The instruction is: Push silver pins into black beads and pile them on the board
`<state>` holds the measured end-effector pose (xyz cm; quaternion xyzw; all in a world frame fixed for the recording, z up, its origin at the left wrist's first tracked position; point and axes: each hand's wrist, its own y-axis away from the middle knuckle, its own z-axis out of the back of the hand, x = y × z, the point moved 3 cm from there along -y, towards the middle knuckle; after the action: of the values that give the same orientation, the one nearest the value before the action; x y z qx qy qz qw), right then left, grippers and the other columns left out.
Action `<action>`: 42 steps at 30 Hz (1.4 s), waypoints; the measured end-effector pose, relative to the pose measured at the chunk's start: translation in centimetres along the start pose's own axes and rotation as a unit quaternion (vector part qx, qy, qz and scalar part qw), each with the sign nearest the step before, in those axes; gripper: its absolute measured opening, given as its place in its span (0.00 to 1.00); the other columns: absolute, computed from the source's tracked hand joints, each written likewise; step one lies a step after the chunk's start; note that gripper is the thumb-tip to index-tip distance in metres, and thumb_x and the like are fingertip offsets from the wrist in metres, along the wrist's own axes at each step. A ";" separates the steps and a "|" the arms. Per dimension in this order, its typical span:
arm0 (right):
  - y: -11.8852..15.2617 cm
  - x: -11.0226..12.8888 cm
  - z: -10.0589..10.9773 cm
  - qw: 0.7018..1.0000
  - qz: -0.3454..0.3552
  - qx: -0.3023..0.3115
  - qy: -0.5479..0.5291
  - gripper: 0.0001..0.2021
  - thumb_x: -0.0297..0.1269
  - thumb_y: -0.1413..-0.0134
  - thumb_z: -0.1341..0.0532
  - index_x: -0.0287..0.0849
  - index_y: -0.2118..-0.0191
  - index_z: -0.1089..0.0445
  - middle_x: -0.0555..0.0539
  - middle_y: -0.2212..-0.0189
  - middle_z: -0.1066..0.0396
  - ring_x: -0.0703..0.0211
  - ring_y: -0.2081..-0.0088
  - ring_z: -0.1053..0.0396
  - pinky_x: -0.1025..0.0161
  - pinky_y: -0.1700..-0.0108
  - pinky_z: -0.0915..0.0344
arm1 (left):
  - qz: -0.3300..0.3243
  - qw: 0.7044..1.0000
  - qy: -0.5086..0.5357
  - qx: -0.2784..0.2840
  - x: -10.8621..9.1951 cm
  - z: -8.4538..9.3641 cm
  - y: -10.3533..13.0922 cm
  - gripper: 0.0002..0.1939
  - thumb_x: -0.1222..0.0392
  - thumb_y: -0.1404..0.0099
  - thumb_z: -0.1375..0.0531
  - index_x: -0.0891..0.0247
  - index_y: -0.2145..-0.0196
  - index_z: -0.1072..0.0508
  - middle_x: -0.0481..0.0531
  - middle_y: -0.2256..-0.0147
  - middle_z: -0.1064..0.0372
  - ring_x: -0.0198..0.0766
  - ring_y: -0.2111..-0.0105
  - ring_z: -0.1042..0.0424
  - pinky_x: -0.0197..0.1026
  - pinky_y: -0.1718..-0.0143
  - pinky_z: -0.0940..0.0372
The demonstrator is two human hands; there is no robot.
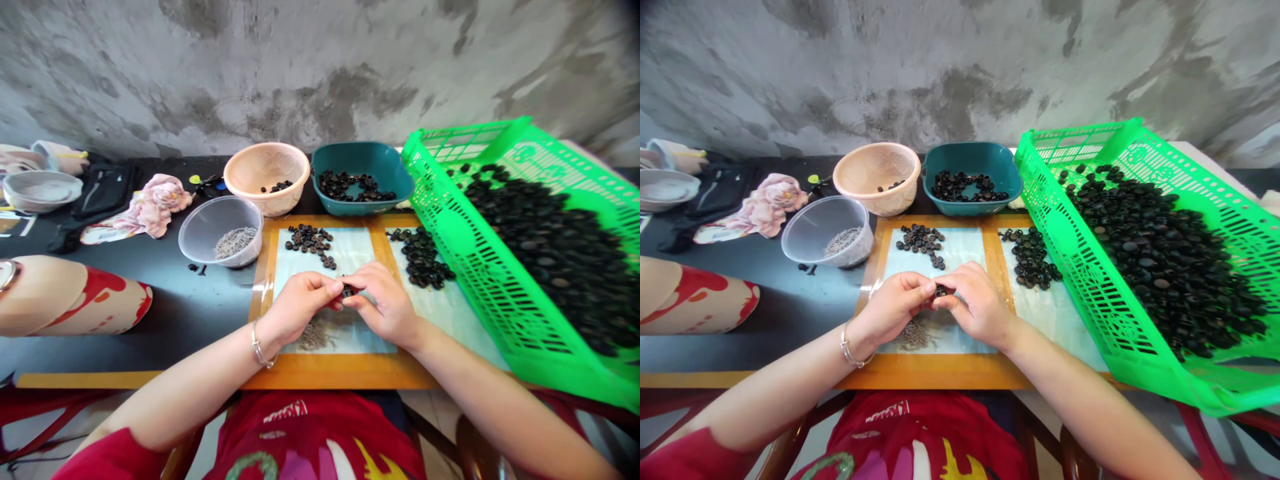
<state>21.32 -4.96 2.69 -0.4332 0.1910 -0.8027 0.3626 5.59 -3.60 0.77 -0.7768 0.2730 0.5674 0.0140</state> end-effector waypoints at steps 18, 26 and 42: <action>0.0 -0.1 0.3 1.000 -0.004 -0.010 0.024 0.09 0.41 0.34 0.44 0.43 0.56 0.31 0.46 0.69 0.29 0.54 0.67 0.33 0.55 0.63 0.36 | -0.198 0.951 -0.237 0.010 -2.0 -0.4 0.8 0.24 0.56 0.48 0.28 0.63 0.53 0.23 0.54 0.62 0.25 0.39 0.65 0.27 0.42 0.56 0.33; 0.0 0.6 -0.1 1.000 0.009 -0.028 0.007 0.07 0.38 0.33 0.46 0.44 0.59 0.32 0.46 0.70 0.29 0.55 0.68 0.34 0.55 0.63 0.36 | -0.261 0.889 -0.374 -0.033 -2.2 -0.6 1.4 0.10 0.60 0.42 0.32 0.59 0.61 0.20 0.51 0.68 0.23 0.41 0.66 0.26 0.41 0.58 0.34; 0.9 -3.9 8.1 0.830 -0.175 -0.453 -0.273 0.17 0.52 0.35 0.46 0.47 0.54 0.29 0.47 0.63 0.30 0.58 0.62 0.30 0.61 0.62 0.32 | -0.272 0.872 -0.390 -0.121 -3.6 3.3 -1.1 0.14 0.59 0.36 0.38 0.66 0.54 0.26 0.58 0.58 0.27 0.39 0.63 0.27 0.44 0.57 0.30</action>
<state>29.88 -2.55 4.43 -0.7763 0.3474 -0.5257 0.0161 2.46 -0.10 2.53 -0.5317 -0.0473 0.8265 0.1786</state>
